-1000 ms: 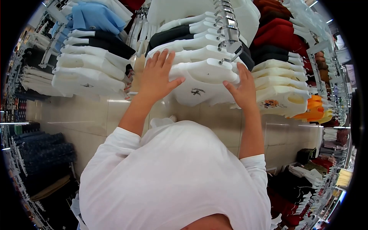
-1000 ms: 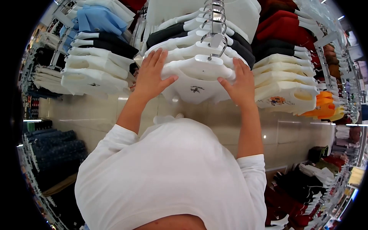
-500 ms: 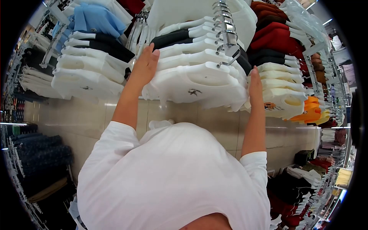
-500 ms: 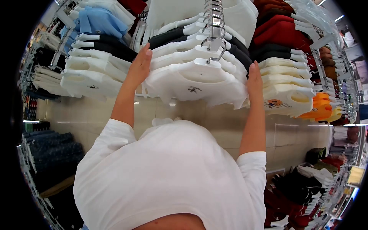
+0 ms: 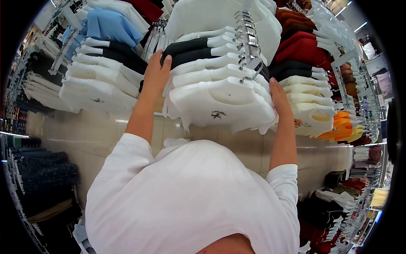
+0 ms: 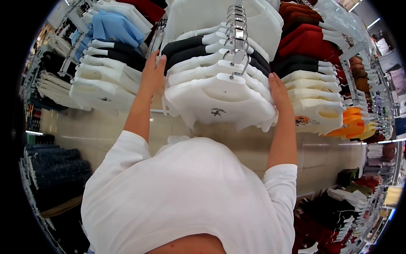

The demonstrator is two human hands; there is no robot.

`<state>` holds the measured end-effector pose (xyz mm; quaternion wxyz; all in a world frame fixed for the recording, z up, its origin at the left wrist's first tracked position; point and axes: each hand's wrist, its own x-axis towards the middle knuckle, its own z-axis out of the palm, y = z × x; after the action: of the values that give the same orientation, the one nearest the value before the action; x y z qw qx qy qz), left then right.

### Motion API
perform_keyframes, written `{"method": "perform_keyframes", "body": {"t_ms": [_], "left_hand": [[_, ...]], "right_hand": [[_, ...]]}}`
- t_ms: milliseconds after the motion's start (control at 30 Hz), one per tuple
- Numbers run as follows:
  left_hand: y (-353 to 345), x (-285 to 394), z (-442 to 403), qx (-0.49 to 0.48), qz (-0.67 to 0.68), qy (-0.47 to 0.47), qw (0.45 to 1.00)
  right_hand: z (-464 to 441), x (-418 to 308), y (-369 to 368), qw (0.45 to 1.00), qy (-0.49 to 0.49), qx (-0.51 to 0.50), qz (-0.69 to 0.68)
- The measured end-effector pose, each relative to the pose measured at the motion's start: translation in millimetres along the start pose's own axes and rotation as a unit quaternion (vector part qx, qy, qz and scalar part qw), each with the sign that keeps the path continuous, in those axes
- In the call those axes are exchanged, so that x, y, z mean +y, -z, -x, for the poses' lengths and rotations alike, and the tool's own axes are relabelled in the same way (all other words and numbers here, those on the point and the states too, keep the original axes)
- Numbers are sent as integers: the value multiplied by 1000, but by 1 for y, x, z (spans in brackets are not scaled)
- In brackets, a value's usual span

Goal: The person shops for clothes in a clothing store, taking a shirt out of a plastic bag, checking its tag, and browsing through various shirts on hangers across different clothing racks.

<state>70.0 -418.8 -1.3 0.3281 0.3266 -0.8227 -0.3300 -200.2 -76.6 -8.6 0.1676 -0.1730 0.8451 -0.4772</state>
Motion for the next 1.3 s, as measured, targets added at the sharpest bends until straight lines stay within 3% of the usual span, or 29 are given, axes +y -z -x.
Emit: {"method": "perform_keyframes", "body": {"t_ms": [167,300,400,500,600,700,933,1000,1067,1100,1300], "left_hand": [[-30,-22,-51,-40,97,5,994],[-42,-21,-58,-128,68,65,987],[-50,-25,-55,-186,152,153,959],[-52,-24,-54,-182,188,166,951],[-49,-19,-58,-200,220,208,932],[-56,-33,-74,-203,210,205,934],[-65,-21,-82,-251,294,354,852],[-69,-23,-78,-237,285,308,876],[-72,-28,-76,-225,271,262,898],[-68,-29,-78,-255,297,262,882],[-80,-46,-87,-173,248,174,937]], "right_hand": [[-11,2,-5,1000,-2,-10,13],[-17,9,-3,998,23,-32,48],[-6,-4,-5,998,26,-20,57],[-6,-17,-1,997,-19,58,51],[-48,14,15,990,71,89,82],[-61,8,19,996,72,56,1],[-127,43,13,985,-31,-32,-166],[-143,60,6,973,-50,-51,-221],[-111,20,3,972,-73,-81,-209],[-108,16,3,969,-89,-94,-210],[-105,14,0,975,-99,-116,-159]]}}
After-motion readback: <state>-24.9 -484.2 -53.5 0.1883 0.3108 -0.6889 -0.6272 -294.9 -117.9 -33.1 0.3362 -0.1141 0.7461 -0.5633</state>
